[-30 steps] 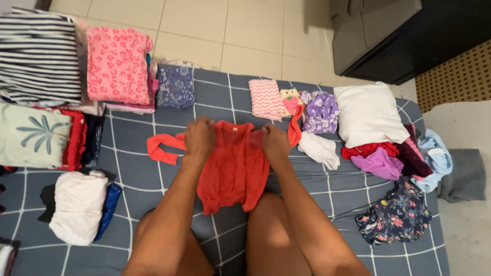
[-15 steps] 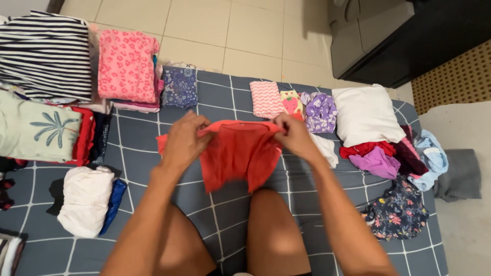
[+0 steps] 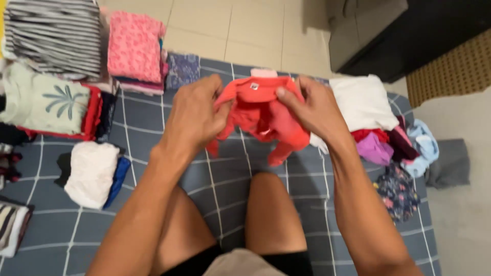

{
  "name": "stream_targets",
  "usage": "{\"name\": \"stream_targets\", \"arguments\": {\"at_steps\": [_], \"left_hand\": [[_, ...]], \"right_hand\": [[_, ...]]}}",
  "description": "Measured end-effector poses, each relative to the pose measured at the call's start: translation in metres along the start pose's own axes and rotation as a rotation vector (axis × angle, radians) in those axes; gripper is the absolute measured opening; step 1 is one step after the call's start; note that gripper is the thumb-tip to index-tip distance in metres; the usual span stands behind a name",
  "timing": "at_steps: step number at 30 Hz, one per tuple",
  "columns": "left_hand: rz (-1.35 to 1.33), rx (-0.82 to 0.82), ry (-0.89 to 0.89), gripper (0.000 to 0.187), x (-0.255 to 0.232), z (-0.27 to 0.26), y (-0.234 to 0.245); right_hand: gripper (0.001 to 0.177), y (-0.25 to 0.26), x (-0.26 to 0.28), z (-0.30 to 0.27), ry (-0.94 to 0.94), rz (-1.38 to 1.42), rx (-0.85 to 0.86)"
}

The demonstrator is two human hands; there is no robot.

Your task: Folding various items of clothing and stacking them on a bed.

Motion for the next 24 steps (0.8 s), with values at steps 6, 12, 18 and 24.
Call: {"name": "stream_targets", "arguments": {"at_steps": [6, 12, 18, 24], "left_hand": [[0.05, 0.05, 0.176, 0.013, -0.022, -0.01, -0.018], [-0.1, -0.053, 0.23, 0.02, -0.052, -0.016, -0.032], [-0.277, 0.097, 0.306, 0.025, -0.053, -0.016, -0.038], [-0.609, 0.21, 0.026, 0.028, -0.051, -0.01, -0.011]], "right_hand": [[0.023, -0.026, -0.051, 0.002, -0.107, 0.684, 0.009], [0.024, -0.057, -0.039, -0.018, -0.238, 0.715, -0.054], [0.016, -0.068, 0.004, -0.035, -0.163, 0.999, 0.013], [0.029, -0.045, 0.012, -0.044, 0.095, 0.693, 0.024]]}}
Point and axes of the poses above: each hand's wrist, its own z-axis towards the middle knuckle, its own y-axis out of the back of the hand, x = y × z, the point moved 3 cm from there along z, towards the middle knuckle, and after that the axes turned 12 degrees about z, right-handed, at the moved point
